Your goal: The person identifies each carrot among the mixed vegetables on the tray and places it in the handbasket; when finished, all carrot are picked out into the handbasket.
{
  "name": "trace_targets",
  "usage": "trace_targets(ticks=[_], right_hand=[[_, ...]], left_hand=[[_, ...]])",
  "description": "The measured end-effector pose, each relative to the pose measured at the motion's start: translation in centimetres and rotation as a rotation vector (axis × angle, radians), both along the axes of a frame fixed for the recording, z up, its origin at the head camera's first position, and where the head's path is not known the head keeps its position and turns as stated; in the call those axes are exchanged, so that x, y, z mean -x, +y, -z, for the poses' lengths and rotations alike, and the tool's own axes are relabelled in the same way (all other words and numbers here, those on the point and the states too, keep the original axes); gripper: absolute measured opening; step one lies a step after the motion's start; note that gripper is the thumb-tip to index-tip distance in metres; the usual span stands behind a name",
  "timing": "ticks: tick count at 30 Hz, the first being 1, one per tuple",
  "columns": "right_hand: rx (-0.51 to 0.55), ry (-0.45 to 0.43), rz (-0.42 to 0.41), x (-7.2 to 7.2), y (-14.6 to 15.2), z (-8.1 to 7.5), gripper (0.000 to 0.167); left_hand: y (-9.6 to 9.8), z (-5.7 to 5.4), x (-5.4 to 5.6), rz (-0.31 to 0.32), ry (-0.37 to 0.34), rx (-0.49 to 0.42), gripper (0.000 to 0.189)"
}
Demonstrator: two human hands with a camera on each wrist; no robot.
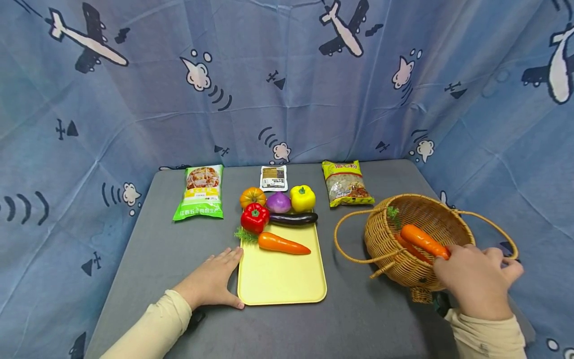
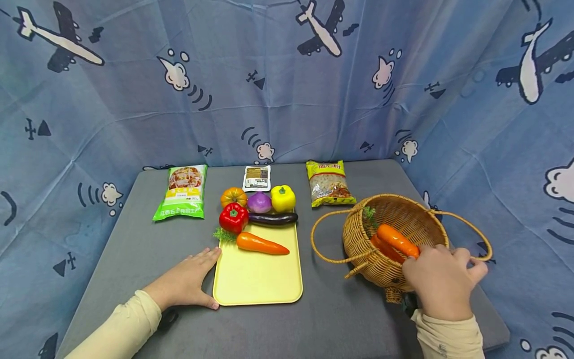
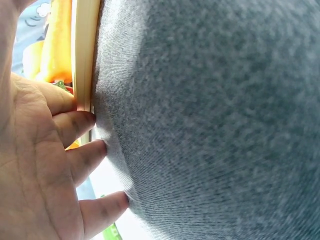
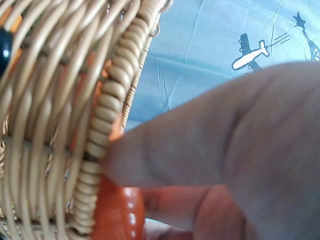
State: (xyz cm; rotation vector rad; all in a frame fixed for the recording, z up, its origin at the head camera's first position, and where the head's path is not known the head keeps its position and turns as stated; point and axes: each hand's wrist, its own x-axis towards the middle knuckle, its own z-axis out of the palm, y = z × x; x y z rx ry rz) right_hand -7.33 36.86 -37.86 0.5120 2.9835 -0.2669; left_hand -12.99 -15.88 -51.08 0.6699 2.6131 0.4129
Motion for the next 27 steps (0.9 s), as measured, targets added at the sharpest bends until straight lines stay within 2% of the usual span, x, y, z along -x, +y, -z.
trace_targets(ticks=[2, 7, 14, 17, 21, 27], right_hand=[[0.001, -0.023, -0.016, 0.2, 0.2, 0.0, 0.022], [0.003, -0.065, -0.030, 0.7, 0.4, 0.0, 0.041], [0.002, -0.005, -0.054, 0.6, 0.6, 0.5, 0.026], [0.005, 0.070, -0.046, 0.4, 0.1, 0.7, 0.032], [0.011, 0.229, -0.031, 0.0, -0.8, 0.6, 0.041], [-0.003, 0.438, -0.089, -0.3, -2.2, 0.1, 0.035]], left_hand=[[0.0, 0.0, 0.0, 0.001, 0.005, -0.008, 0.134], [0.0, -0.2, -0.1, 0.003, 0.007, -0.025, 0.133], [0.1, -0.1, 0.0, 0.002, 0.009, -0.004, 0.133], [0.1, 0.0, 0.0, 0.003, 0.009, -0.008, 0.134], [0.0, 0.0, 0.0, 0.001, 0.001, -0.009, 0.134], [0.0, 0.1, 0.1, 0.004, 0.002, -0.003, 0.134]])
